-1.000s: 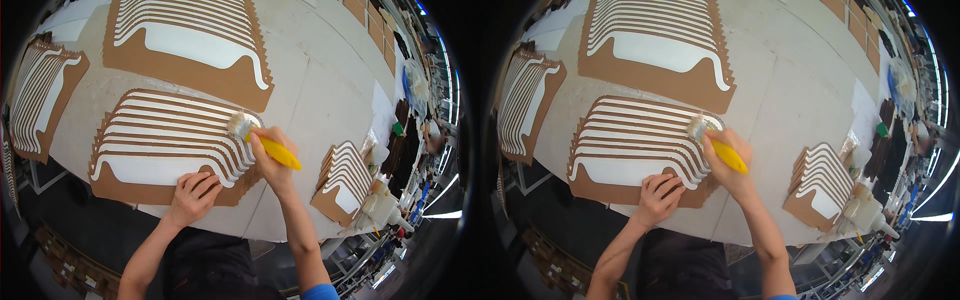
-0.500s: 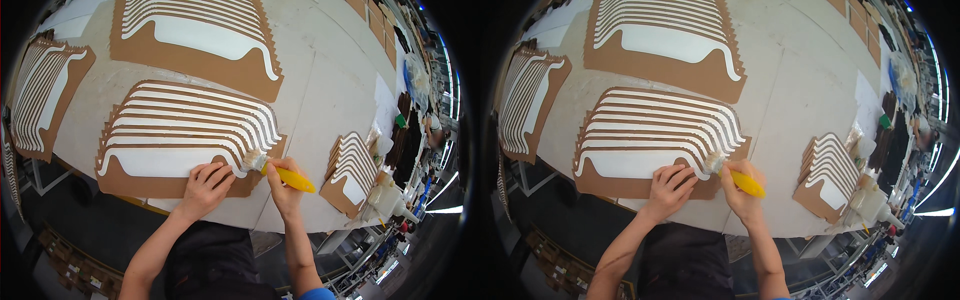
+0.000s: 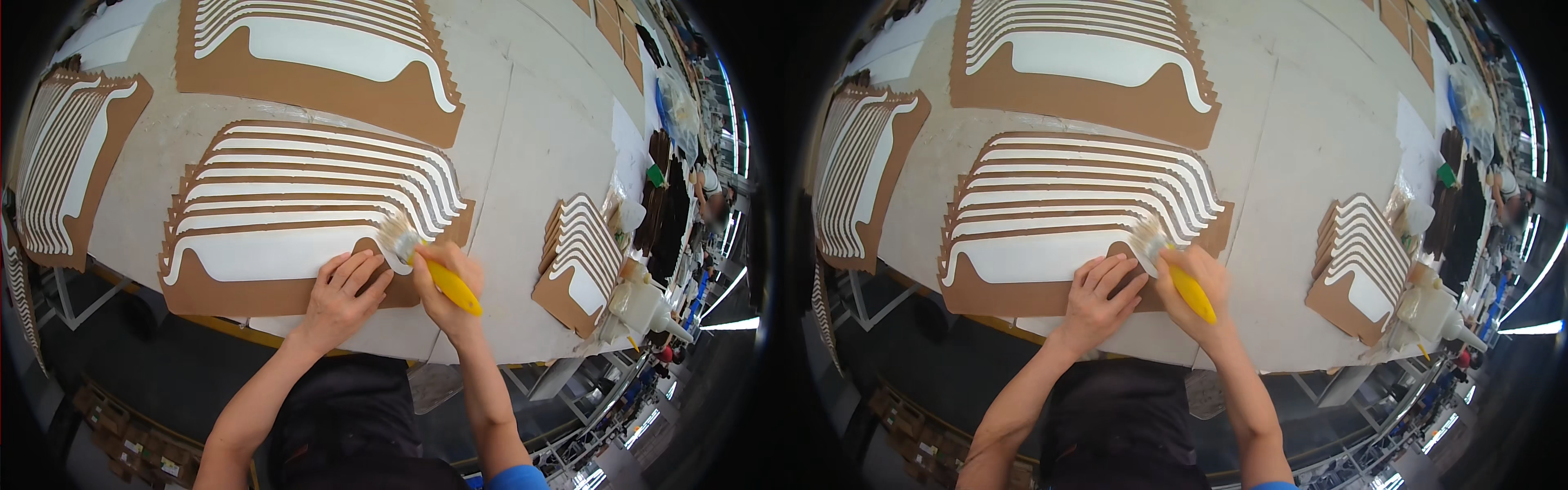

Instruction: Applying glue to the edges of a stack of leather components and then peeling them apart individually.

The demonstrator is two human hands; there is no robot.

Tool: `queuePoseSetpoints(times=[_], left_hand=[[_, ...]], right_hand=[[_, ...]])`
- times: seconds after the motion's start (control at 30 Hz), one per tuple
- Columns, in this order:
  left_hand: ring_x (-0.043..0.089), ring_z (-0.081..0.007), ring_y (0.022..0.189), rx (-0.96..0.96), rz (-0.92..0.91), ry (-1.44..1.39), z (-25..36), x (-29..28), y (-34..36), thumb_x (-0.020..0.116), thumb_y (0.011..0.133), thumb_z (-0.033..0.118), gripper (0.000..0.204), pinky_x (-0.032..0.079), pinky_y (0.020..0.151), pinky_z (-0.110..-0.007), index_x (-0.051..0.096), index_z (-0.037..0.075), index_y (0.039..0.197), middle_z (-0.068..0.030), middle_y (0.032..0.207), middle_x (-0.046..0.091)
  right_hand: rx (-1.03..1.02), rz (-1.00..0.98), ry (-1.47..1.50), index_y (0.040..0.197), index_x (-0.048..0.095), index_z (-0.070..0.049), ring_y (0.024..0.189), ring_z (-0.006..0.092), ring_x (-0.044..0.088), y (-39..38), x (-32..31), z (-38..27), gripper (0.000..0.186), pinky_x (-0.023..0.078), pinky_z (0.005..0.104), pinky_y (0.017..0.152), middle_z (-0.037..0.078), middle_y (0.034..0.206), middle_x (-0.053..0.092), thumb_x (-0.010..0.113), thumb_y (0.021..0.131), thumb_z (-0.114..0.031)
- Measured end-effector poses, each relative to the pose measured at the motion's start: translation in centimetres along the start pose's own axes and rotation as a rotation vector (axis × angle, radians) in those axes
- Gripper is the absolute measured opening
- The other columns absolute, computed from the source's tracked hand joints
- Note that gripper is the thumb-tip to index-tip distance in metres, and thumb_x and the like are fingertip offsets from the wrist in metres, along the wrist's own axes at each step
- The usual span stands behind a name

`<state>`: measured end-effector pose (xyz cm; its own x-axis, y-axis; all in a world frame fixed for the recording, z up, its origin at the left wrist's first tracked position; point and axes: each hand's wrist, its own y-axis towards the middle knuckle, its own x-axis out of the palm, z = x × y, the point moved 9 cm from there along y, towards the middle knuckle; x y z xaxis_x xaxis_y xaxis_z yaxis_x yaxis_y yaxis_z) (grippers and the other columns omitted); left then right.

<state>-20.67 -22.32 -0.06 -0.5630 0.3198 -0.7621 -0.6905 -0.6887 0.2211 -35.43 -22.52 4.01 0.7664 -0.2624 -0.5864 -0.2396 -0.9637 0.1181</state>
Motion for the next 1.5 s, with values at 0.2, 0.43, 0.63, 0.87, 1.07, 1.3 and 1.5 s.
queuePoseSetpoints(times=[0.2, 0.43, 0.63, 0.87, 1.07, 1.3, 1.5], left_hand=[[0.053, -0.0227, 0.122, 0.011, 0.016, 0.007, 0.1, -0.2, 0.1, 0.076, 0.074, 0.012, 0.039, 0.04, 0.105, -0.043, 0.069, 0.012, 0.113, -0.0055, 0.126, 0.059], [0.053, -0.0219, 0.123, 0.007, 0.029, -0.012, 0.0, -0.5, 0.0, 0.074, 0.076, 0.012, 0.038, 0.039, 0.105, -0.041, 0.067, 0.011, 0.113, -0.0051, 0.123, 0.059], [0.053, -0.0218, 0.122, 0.008, 0.039, -0.015, 0.1, -0.4, 0.0, 0.074, 0.075, 0.01, 0.036, 0.039, 0.105, -0.041, 0.068, 0.01, 0.111, -0.0052, 0.122, 0.059], [0.054, -0.0237, 0.121, 0.013, 0.045, -0.006, 0.0, -0.3, 0.0, 0.075, 0.074, 0.009, 0.036, 0.042, 0.102, -0.043, 0.07, 0.012, 0.109, -0.0058, 0.122, 0.06], [0.055, -0.0236, 0.119, 0.009, 0.065, 0.008, -0.1, -0.5, -0.2, 0.075, 0.073, 0.007, 0.036, 0.043, 0.101, -0.043, 0.07, 0.012, 0.109, -0.0051, 0.122, 0.059], [0.053, -0.0227, 0.123, 0.003, 0.053, -0.042, 0.0, -0.6, -0.2, 0.072, 0.074, 0.006, 0.038, 0.04, 0.105, -0.043, 0.067, 0.01, 0.112, -0.0056, 0.122, 0.059], [0.053, -0.023, 0.123, -0.001, 0.059, -0.033, -0.2, -0.9, -0.4, 0.071, 0.074, 0.006, 0.038, 0.041, 0.104, -0.042, 0.066, 0.009, 0.111, -0.0065, 0.122, 0.059]], right_hand=[[-0.137, -0.004, -0.031, 0.096, 0.066, -0.002, 0.058, 0.0227, 0.056, 1.4, 0.0, -3.6, 0.023, 0.043, 0.0334, 0.052, 0.009, 0.07, 0.056, 0.07, 0.076, 0.007], [0.011, -0.012, -0.103, 0.099, 0.066, -0.003, 0.06, 0.0225, 0.055, -1.9, -1.3, -1.8, 0.026, 0.043, 0.0323, 0.053, 0.009, 0.072, 0.055, 0.071, 0.075, 0.008], [-0.089, -0.039, -0.125, 0.096, 0.066, -0.003, 0.056, 0.0227, 0.052, -2.7, -1.1, -1.5, 0.023, 0.039, 0.0326, 0.05, 0.009, 0.069, 0.053, 0.071, 0.076, 0.008], [-0.123, -0.035, -0.114, 0.095, 0.066, -0.002, 0.053, 0.0221, 0.05, -2.0, -2.1, -2.6, 0.022, 0.038, 0.0325, 0.048, 0.008, 0.066, 0.052, 0.071, 0.076, 0.006], [-0.093, -0.044, -0.094, 0.096, 0.067, -0.003, 0.053, 0.0204, 0.052, -1.0, -1.7, -2.8, 0.021, 0.039, 0.0318, 0.048, 0.008, 0.068, 0.055, 0.073, 0.077, 0.005], [-0.25, -0.077, -0.087, 0.101, 0.068, -0.004, 0.053, 0.0197, 0.051, 1.3, 0.6, -3.9, 0.025, 0.039, 0.0311, 0.049, 0.008, 0.068, 0.055, 0.075, 0.078, 0.002], [-0.162, -0.062, -0.094, 0.101, 0.068, -0.004, 0.057, 0.0199, 0.054, -0.5, -0.7, -3.5, 0.025, 0.041, 0.0311, 0.052, 0.008, 0.07, 0.055, 0.074, 0.078, 0.004]])
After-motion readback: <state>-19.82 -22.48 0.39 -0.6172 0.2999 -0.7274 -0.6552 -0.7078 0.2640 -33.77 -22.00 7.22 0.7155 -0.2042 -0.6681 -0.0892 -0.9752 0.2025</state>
